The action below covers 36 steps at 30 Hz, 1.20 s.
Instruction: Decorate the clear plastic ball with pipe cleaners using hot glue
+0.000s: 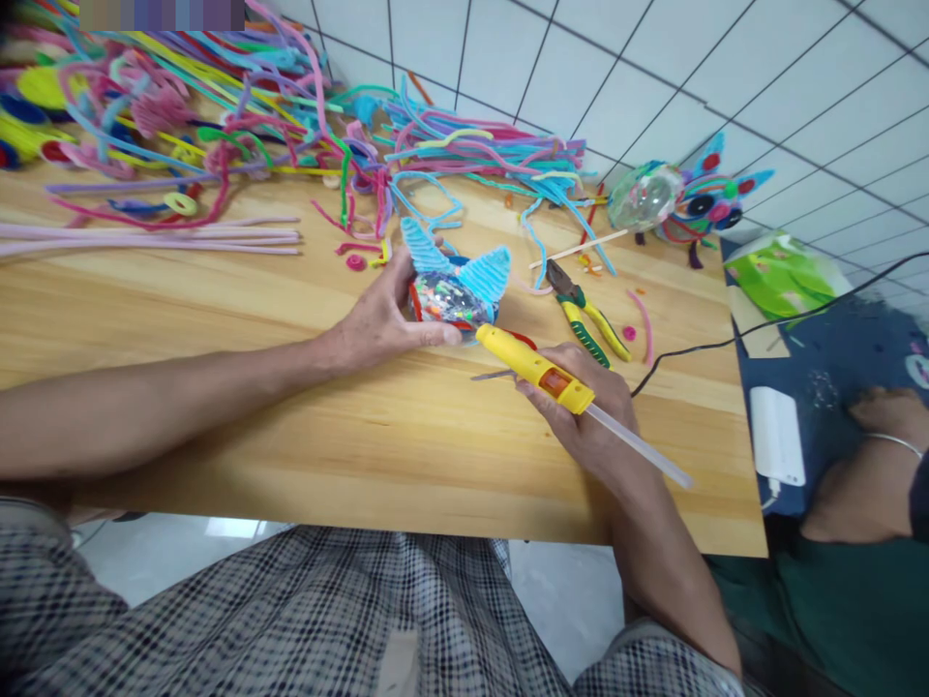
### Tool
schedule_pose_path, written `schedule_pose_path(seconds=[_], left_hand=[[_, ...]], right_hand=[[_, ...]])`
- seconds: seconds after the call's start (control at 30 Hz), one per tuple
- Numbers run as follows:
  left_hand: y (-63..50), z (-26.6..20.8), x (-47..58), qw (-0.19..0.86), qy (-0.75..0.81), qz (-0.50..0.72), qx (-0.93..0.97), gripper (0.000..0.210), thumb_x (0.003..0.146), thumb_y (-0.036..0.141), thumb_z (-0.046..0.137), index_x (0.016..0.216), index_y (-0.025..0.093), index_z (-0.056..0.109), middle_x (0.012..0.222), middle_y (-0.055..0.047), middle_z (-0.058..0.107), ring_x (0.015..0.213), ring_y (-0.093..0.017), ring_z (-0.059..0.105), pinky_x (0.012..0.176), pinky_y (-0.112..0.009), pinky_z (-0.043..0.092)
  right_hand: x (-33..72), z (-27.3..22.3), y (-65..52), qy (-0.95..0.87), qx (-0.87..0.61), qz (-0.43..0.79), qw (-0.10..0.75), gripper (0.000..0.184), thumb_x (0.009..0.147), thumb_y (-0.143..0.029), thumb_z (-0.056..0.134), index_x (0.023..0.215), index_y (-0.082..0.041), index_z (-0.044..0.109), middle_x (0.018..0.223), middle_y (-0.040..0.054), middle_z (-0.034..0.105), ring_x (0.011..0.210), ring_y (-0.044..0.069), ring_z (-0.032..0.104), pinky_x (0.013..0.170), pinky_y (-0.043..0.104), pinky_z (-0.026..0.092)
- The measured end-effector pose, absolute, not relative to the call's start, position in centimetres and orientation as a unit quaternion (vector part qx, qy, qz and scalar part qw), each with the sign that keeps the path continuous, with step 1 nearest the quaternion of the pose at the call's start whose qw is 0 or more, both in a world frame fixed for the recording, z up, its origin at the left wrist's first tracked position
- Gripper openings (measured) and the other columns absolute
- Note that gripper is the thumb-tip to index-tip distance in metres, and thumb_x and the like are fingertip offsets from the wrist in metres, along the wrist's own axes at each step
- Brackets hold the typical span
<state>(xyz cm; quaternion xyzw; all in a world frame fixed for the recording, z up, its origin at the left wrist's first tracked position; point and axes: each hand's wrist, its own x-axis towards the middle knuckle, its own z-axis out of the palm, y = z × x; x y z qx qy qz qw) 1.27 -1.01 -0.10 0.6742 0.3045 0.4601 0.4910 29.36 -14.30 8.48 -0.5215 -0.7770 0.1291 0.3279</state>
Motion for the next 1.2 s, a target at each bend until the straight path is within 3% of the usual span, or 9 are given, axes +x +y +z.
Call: schedule_pose_path(seconds=[0.27,0.8,1.2], left_hand=[[-1.16,-0.39,1.36,0.486,0.318,0.457,0.673,0.117,0.066,0.097,0.099,0.151,0.026,0.062,0.158,-0.017,0.075,0.162,-0.047,0.066,0.139,-0.064,0.056],[-1.16,-0.29,1.2,0.495,0.311,0.452,0.674,0.11,0.072,0.091,0.1,0.154,0.029,0.061,0.155,-0.014,0.074,0.162,-0.045,0.064,0.14,-0.063,0.053],[-0.95,-0.77,1.33,0.495,0.32,0.45,0.671,0.106,0.073,0.088,0.1,0.151,0.027,0.061,0.162,-0.016,0.07,0.154,-0.043,0.069,0.134,-0.061,0.059]], right_hand=[[29.5,8.61,-14.27,-0.784,-0.515,0.113,0.327,0.009,0.111,-0.039,0.08,0.119,-0.035,0.082,0.102,0.0025,0.089,0.088,0.027,0.086,0.074,0.04,0.07],[29.48,8.67,-14.36,-0.781,-0.527,0.102,0.32,0.016,0.114,-0.048,0.075,0.115,-0.033,0.083,0.104,0.005,0.09,0.091,0.03,0.087,0.076,0.045,0.071],[29.56,8.76,-14.35,-0.783,-0.511,0.116,0.336,0.008,0.112,-0.038,0.079,0.119,-0.036,0.083,0.104,0.0027,0.088,0.09,0.029,0.087,0.078,0.044,0.071]])
